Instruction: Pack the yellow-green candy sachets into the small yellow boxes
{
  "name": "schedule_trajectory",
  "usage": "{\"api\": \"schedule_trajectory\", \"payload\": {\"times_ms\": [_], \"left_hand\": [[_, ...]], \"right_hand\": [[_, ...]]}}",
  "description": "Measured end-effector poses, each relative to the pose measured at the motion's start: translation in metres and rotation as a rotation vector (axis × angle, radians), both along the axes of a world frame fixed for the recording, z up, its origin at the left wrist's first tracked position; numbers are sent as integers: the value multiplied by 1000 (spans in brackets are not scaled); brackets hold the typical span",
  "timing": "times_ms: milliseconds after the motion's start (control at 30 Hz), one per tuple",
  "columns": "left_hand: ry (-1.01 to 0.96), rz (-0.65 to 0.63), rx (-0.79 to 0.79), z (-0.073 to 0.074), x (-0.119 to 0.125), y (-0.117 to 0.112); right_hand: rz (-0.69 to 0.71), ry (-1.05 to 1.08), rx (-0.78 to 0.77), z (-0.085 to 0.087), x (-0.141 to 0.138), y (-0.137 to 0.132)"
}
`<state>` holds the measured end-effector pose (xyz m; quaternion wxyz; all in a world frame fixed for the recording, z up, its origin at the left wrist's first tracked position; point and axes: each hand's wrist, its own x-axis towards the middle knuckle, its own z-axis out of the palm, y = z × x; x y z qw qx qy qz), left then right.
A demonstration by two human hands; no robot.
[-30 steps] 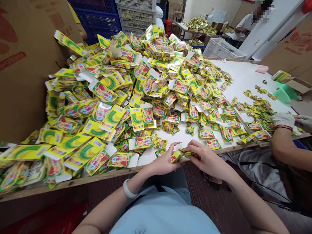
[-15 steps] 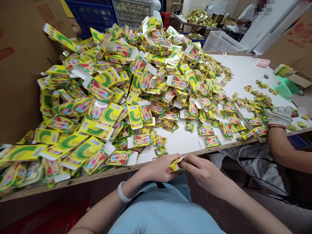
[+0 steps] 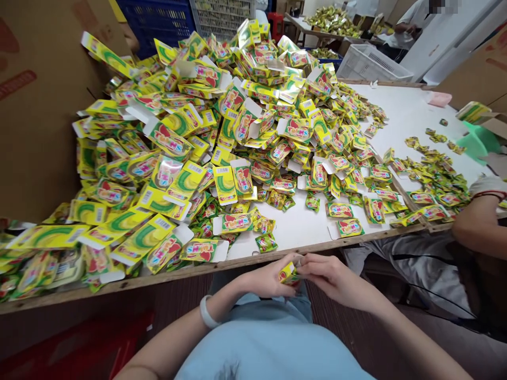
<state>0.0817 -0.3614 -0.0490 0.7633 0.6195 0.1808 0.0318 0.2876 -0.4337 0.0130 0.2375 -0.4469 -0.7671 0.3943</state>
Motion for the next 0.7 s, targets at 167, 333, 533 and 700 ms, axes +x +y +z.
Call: {"api": "schedule_trajectory", "payload": {"times_ms": [167, 333, 533, 700], "left_hand": [[0, -5, 13, -12, 9, -8], [33, -54, 121, -11, 22, -9], [45, 193, 756, 3, 5, 34], [368, 221, 1265, -11, -13, 90]], "right_hand": [[-2, -6, -187, -2, 2, -11], [-116, -10, -116, -23, -9, -17], [-794, -191, 210, -18, 83, -13], [-1220, -610, 444, -18, 96, 26]]}}
